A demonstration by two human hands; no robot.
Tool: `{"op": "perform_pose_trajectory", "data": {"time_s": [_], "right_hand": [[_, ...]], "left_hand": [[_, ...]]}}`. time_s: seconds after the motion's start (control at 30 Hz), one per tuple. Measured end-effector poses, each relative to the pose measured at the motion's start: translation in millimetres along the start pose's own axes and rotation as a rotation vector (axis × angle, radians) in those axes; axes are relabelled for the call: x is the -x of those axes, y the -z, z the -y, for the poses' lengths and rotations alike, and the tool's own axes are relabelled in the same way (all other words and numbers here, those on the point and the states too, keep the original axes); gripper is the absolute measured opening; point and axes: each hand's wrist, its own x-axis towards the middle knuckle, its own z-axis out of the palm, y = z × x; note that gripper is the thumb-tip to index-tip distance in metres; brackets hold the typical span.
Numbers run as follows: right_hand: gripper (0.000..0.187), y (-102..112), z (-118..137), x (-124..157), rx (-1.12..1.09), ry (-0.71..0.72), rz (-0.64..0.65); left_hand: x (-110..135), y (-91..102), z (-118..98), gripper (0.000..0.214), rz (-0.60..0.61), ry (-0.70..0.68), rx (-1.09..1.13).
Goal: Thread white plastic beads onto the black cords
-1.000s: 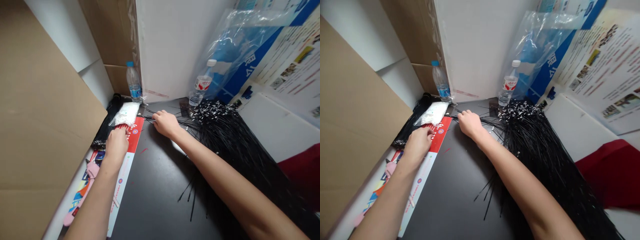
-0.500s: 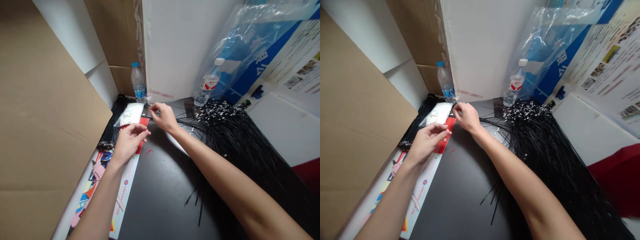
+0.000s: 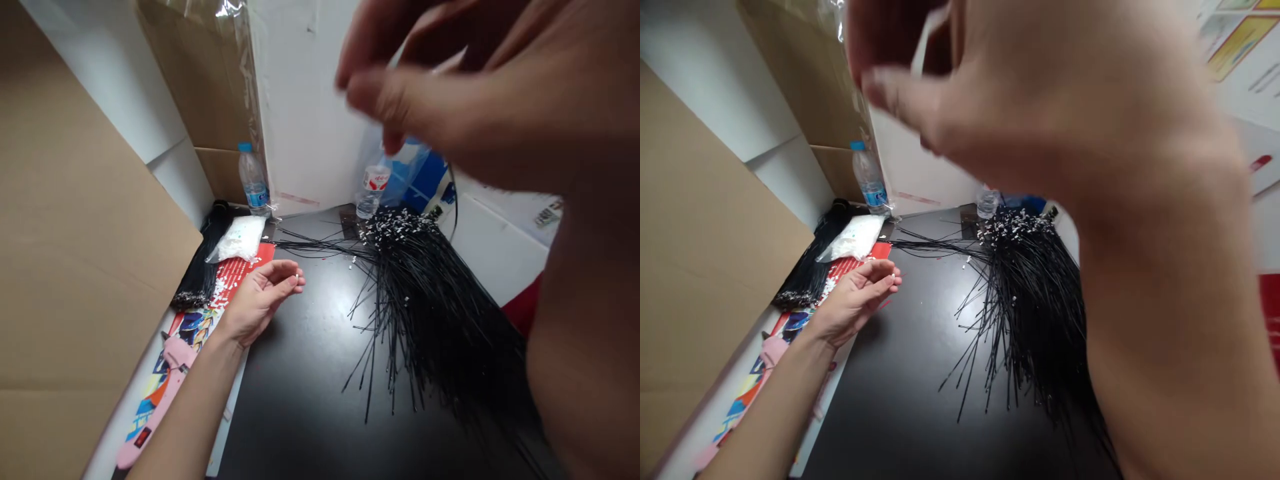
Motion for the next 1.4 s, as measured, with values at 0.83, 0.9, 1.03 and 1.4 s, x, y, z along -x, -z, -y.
{"op": "perform_pose_trajectory", "data": {"time_s": [0.83, 0.9, 1.03, 1.4], "right_hand": [[0.024, -96, -93, 200, -0.581, -0.833, 0.173], [0.022, -95, -93, 201, -0.578, -0.837, 0.169], [0.020, -95, -93, 204, -0.583, -0.816, 0.167], [0.015, -94, -87, 206, -0.514, -0.711, 0.210]], "left_hand": [[-1, -10.9, 38, 0.033, 0.079, 0.242, 0.075], [-2, -10.7, 40, 0.032, 0.104, 0.250, 0.051], [-2, -11.7, 42, 0.030, 0.156, 0.251, -0.003], [-1, -9.6, 46, 0.028, 0.216, 0.170, -0.139]]}}
